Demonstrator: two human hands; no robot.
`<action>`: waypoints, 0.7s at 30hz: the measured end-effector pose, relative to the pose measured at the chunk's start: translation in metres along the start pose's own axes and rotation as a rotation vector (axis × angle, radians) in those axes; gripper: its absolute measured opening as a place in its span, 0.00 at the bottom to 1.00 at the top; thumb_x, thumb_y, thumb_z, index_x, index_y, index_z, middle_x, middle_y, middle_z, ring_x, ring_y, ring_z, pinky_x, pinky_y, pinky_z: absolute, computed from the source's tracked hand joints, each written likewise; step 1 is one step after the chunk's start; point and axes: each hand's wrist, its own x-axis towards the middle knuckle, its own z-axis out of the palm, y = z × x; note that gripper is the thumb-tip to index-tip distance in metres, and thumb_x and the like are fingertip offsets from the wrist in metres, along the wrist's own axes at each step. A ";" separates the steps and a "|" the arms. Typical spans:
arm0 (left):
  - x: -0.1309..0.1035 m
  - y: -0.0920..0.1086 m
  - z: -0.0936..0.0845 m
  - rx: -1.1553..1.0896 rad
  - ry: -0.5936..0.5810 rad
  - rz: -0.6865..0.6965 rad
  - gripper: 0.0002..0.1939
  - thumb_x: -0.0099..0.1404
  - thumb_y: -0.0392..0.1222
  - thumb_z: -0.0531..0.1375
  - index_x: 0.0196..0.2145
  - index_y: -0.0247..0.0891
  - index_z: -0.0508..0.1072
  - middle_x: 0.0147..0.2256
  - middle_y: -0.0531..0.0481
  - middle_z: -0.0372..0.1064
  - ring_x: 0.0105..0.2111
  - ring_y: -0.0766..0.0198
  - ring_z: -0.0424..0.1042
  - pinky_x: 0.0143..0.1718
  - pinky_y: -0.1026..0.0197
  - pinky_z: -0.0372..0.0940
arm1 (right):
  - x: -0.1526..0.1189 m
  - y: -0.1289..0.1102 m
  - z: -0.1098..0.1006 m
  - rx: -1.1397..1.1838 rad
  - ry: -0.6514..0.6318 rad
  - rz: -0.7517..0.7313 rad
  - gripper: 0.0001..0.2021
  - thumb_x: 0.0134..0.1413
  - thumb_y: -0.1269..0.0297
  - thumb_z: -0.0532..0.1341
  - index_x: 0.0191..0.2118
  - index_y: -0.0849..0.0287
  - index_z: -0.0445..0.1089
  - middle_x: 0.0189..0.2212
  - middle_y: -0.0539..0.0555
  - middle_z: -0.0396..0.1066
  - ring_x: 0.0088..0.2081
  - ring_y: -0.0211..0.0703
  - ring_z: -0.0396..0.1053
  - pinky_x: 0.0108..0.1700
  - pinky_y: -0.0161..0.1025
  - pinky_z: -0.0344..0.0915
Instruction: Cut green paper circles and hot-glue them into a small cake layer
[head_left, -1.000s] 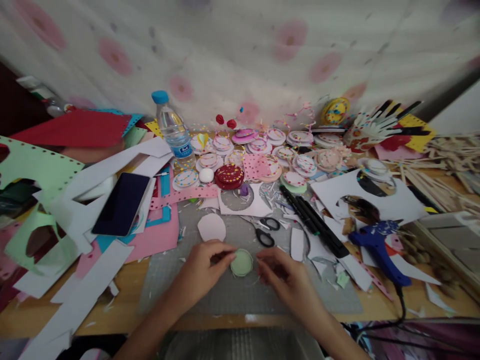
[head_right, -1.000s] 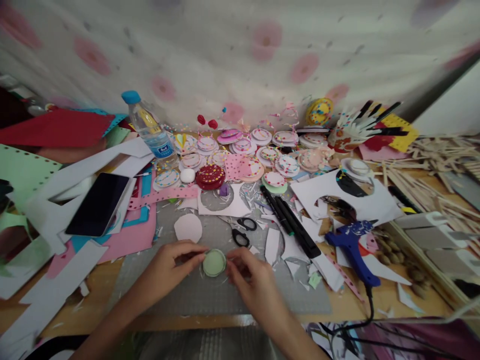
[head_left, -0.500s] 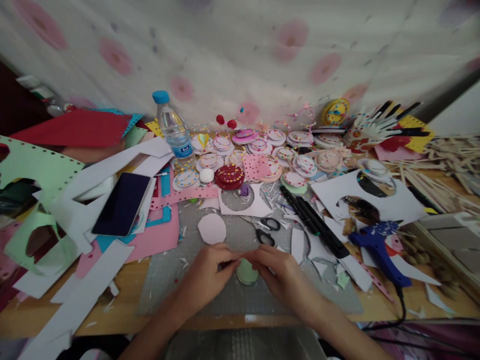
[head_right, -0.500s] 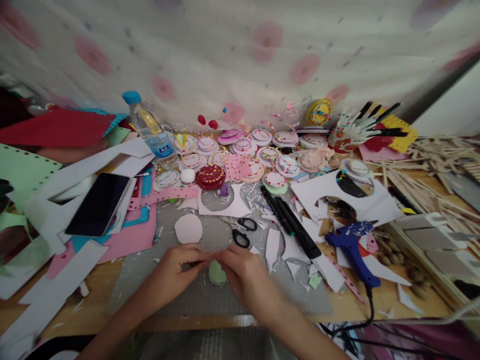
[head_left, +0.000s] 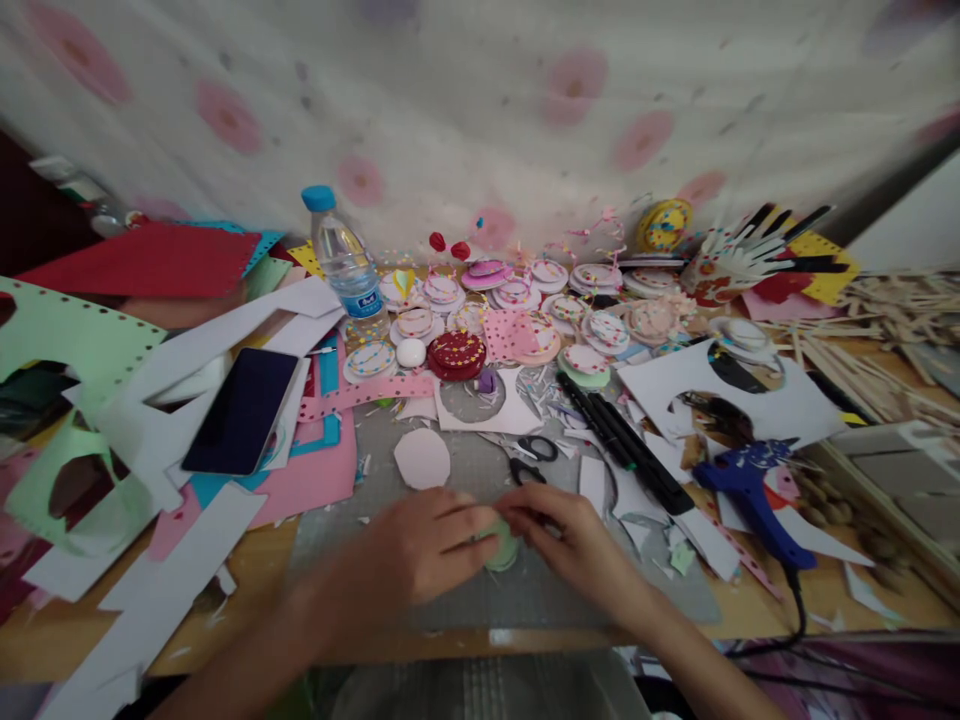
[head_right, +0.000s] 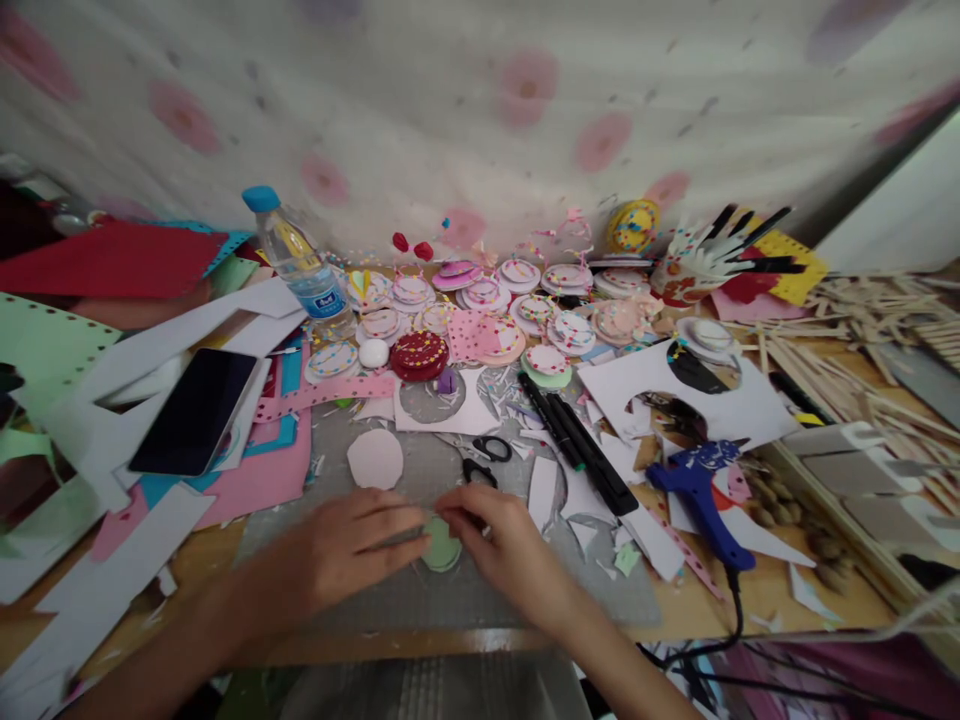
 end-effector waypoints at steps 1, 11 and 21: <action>0.003 -0.003 -0.003 0.055 -0.022 0.089 0.11 0.70 0.31 0.51 0.43 0.31 0.74 0.42 0.43 0.74 0.41 0.59 0.71 0.42 0.57 0.69 | 0.000 0.000 -0.001 0.031 -0.007 0.021 0.08 0.62 0.67 0.56 0.40 0.58 0.73 0.31 0.52 0.74 0.34 0.40 0.71 0.35 0.33 0.65; 0.006 -0.016 -0.007 0.162 -0.012 0.220 0.10 0.69 0.29 0.53 0.36 0.34 0.74 0.36 0.43 0.76 0.39 0.62 0.73 0.43 0.58 0.70 | -0.014 0.024 -0.016 -0.017 0.044 0.087 0.10 0.63 0.65 0.54 0.42 0.57 0.73 0.34 0.54 0.72 0.32 0.40 0.69 0.32 0.34 0.65; 0.011 -0.010 -0.027 0.176 0.117 0.131 0.12 0.69 0.28 0.50 0.40 0.31 0.74 0.37 0.44 0.78 0.36 0.63 0.76 0.40 0.59 0.72 | -0.024 0.008 0.009 0.154 0.066 0.219 0.14 0.60 0.61 0.57 0.50 0.60 0.69 0.40 0.57 0.74 0.32 0.40 0.69 0.33 0.36 0.66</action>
